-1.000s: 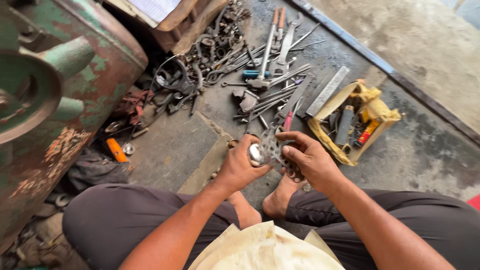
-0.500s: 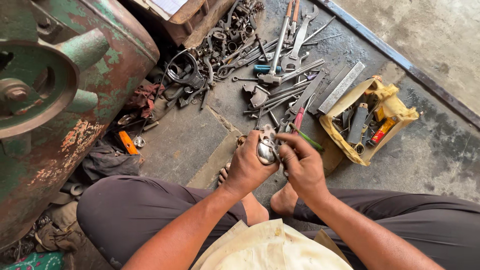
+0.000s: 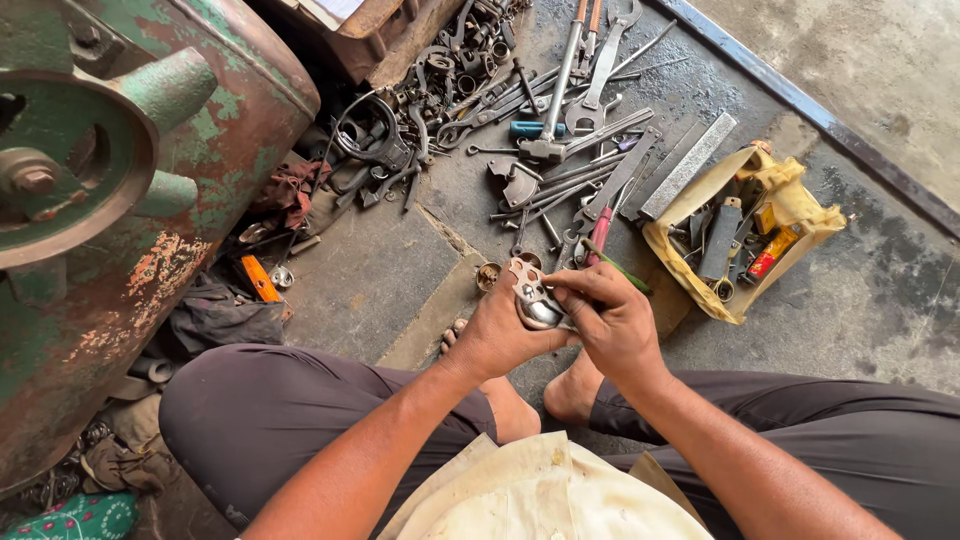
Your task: The person sits on the floor and uses a green-handled screwdriver to pry open a small metal housing. They then use pliers to remove a small internal component from the housing. The person continues to manipulate the housing and its parts with their hands.
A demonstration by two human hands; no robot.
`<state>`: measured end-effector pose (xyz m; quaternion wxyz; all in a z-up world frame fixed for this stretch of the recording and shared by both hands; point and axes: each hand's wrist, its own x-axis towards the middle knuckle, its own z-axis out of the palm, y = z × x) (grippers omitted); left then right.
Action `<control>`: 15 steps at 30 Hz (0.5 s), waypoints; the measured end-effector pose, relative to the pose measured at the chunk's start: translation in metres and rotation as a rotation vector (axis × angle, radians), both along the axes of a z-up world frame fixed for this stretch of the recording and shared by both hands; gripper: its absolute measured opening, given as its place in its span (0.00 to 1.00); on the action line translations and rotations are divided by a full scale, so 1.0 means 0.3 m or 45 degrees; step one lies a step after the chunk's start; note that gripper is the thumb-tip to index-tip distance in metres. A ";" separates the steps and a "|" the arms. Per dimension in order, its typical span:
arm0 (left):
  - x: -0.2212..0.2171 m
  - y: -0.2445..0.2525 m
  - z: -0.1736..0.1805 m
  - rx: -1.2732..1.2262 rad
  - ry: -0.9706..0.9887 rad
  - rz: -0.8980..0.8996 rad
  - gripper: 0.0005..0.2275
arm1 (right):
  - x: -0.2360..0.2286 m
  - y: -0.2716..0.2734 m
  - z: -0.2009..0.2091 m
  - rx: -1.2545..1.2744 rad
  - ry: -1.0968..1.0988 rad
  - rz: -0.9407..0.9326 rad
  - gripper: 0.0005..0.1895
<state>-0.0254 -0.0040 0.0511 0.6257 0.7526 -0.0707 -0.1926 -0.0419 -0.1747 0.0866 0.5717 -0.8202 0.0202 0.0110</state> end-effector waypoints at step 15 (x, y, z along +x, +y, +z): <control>-0.025 0.021 -0.024 -0.696 0.872 -0.027 0.37 | -0.009 -0.018 -0.053 0.227 0.161 0.027 0.09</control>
